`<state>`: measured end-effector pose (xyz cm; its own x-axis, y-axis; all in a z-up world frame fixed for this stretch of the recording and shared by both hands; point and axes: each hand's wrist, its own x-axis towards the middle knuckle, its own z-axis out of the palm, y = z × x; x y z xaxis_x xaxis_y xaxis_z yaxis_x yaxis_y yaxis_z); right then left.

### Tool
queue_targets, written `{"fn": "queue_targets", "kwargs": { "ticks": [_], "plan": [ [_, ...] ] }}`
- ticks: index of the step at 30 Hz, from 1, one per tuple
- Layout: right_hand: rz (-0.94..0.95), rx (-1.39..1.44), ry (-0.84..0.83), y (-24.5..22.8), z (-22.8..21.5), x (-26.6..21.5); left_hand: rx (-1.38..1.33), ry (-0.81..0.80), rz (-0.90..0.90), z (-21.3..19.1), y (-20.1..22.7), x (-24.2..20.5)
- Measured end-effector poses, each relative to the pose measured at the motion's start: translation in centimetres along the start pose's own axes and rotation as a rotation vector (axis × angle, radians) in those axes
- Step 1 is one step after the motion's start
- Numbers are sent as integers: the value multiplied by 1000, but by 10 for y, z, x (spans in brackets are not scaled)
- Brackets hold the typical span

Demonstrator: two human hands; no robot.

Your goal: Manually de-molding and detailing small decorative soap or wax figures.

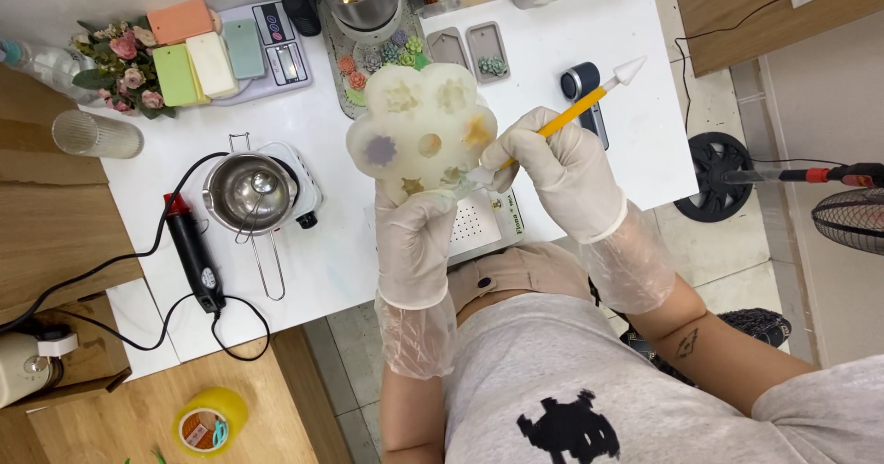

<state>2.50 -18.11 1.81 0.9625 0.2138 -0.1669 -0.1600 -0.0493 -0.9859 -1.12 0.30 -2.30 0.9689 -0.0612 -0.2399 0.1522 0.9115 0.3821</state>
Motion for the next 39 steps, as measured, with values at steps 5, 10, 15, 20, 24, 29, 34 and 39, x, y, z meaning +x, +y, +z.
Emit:
{"fn": "queue_targets", "kwargs": {
  "ticks": [5, 10, 15, 20, 24, 29, 34, 39],
  "plan": [
    [-68, 87, 78, 22, 7, -7, -52, -33, 68, -34, -20, 7],
    [-187, 152, 172, 39, 24, -19, 50, 91, 99, 3, -15, 7],
    [-264, 223, 326, 43, 38, -20, 31, 154, 119, 16, -19, 9],
    [-334, 231, 288, 45, 41, -23, 117, 129, 169, 33, -21, 8],
    [-486, 99, 263, 40, 35, -25, 88, 90, 220, 24, -27, 10],
    [-656, -85, 236, 32, 21, -22, 101, 178, 159, 27, -25, 6],
    [-656, -286, 167, 8, 10, -16, 115, 161, 170, 25, -25, 2],
    [-581, -651, 61, -18, 0, -8, 106, 180, 42, 23, -21, 1]
  ]
}}
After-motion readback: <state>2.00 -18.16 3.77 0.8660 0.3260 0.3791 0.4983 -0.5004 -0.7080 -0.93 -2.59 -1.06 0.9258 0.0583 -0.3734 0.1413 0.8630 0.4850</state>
